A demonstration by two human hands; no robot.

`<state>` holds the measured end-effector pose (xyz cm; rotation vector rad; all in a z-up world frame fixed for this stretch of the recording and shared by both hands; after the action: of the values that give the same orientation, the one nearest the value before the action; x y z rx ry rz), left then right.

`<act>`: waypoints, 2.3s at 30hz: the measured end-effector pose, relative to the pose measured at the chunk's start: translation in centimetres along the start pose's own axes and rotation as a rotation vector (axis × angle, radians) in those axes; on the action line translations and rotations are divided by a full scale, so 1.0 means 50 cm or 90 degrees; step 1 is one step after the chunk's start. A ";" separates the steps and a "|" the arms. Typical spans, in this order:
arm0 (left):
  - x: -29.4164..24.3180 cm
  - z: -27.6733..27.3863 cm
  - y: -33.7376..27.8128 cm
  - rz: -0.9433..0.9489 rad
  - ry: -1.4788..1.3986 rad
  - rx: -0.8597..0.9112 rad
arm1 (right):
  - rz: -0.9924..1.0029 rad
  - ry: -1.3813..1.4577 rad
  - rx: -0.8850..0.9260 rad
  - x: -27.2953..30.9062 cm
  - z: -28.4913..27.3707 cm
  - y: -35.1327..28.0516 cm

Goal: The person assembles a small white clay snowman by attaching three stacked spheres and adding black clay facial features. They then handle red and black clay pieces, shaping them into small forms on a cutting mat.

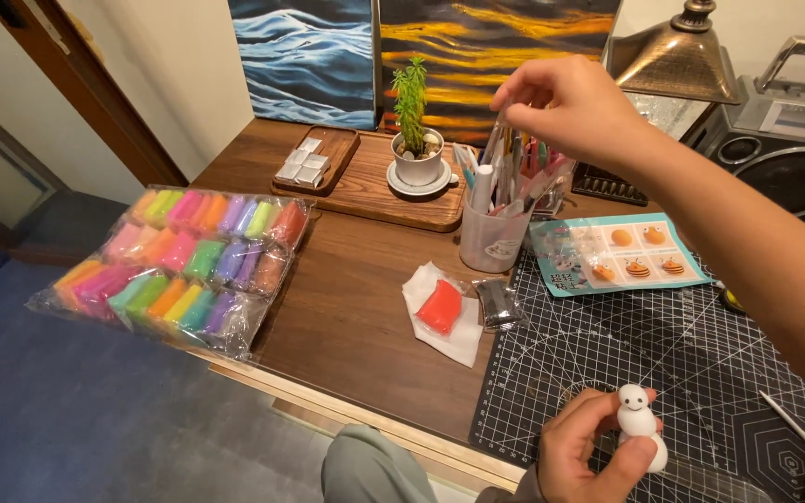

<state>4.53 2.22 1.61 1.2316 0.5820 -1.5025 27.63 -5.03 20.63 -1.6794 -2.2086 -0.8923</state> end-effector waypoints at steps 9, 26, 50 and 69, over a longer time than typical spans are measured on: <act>0.008 0.001 -0.003 -0.044 -0.024 0.007 | 0.086 0.122 0.041 -0.018 -0.014 -0.009; 0.012 0.001 -0.004 -0.046 0.011 0.008 | -0.020 0.195 -0.135 -0.034 -0.081 0.001; 0.030 0.011 -0.004 -0.054 0.040 -0.030 | -0.126 -0.422 -0.058 -0.143 -0.021 -0.003; 0.042 0.013 -0.001 0.005 0.084 -0.065 | -0.047 -0.365 -0.016 -0.218 -0.057 0.045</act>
<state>4.44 0.81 -0.07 1.2593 0.7312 -1.3748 32.68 -15.02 17.95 -2.0766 -2.6307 -0.4901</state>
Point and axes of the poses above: each hand's wrist, its own y-axis towards the middle knuckle, its own z-axis out of the palm, x = y × z, the point moved 5 cm from there along y, towards the middle knuckle
